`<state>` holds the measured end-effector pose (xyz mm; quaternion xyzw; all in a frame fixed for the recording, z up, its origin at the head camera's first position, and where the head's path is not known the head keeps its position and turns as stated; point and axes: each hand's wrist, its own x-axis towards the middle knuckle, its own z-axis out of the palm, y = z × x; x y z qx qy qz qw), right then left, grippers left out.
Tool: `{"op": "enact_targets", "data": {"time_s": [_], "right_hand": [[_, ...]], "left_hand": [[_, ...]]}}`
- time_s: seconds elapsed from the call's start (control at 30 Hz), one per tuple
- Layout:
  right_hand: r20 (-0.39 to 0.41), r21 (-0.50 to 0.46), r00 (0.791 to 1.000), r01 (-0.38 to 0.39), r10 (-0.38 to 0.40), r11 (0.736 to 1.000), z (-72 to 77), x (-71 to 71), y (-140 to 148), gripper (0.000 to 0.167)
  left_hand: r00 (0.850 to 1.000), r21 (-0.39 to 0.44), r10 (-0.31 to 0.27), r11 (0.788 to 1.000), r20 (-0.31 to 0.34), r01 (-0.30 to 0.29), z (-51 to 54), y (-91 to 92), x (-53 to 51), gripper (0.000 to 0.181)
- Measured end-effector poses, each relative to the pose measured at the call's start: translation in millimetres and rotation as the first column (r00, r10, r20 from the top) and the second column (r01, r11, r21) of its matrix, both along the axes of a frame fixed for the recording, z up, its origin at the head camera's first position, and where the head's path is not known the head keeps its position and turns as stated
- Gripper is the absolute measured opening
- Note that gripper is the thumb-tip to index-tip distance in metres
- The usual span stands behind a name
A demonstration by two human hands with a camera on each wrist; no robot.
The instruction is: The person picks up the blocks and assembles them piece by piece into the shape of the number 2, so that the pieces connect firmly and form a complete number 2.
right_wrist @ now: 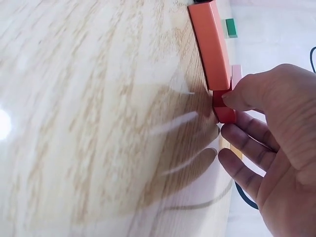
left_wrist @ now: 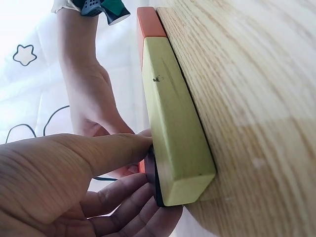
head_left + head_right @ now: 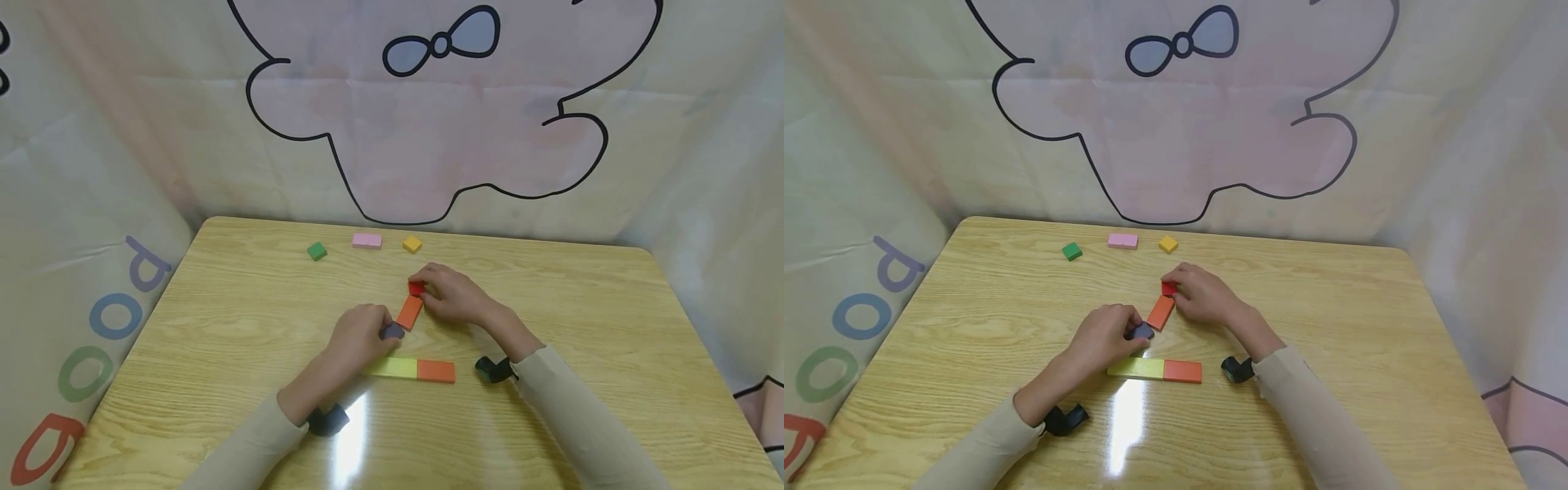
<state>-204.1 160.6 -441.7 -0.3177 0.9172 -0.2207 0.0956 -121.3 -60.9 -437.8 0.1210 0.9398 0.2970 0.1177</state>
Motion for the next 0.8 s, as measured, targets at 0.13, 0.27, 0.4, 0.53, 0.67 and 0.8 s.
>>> {"op": "enact_targets", "data": {"time_s": [0.13, 0.27, 0.4, 0.53, 0.67, 0.8], "right_hand": [[-0.01, -0.007, 1.0, -0.005, 0.005, 1.0, -0.4, -0.2, -0.1, 0.035], [-0.013, -0.012, 1.0, -0.012, 0.012, 1.0, -1.0, -0.8, 0.2, 0.035], [-0.024, -0.011, 1.0, -0.02, 0.02, 1.0, -1.3, -1.1, 0.3, 0.035], [-0.029, -0.008, 0.999, -0.02, 0.02, 1.0, -0.7, -0.9, 0.6, 0.037], [-0.014, -0.016, 1.0, -0.002, 0.002, 1.0, 0.1, -1.0, 1.4, 0.039], [0.003, -0.028, 1.0, 0.029, -0.029, 0.999, -0.6, -3.4, 2.1, 0.04]], "left_hand": [[1.0, -0.002, -0.002, 1.0, -0.001, 0.002, 0.2, 0.0, 0.4, 0.023], [1.0, -0.004, -0.004, 1.0, -0.007, 0.004, 0.4, -0.1, 0.7, 0.023], [1.0, -0.002, -0.006, 1.0, -0.014, 0.006, 0.6, -0.5, 1.2, 0.022], [1.0, 0.001, -0.004, 1.0, -0.016, 0.005, 1.0, -1.1, 1.7, 0.022], [1.0, 0.003, -0.001, 1.0, -0.014, 0.001, 1.6, -1.1, 2.0, 0.023], [1.0, -0.001, 0.001, 1.0, -0.002, -0.001, 2.2, -0.5, 1.8, 0.023]]}}
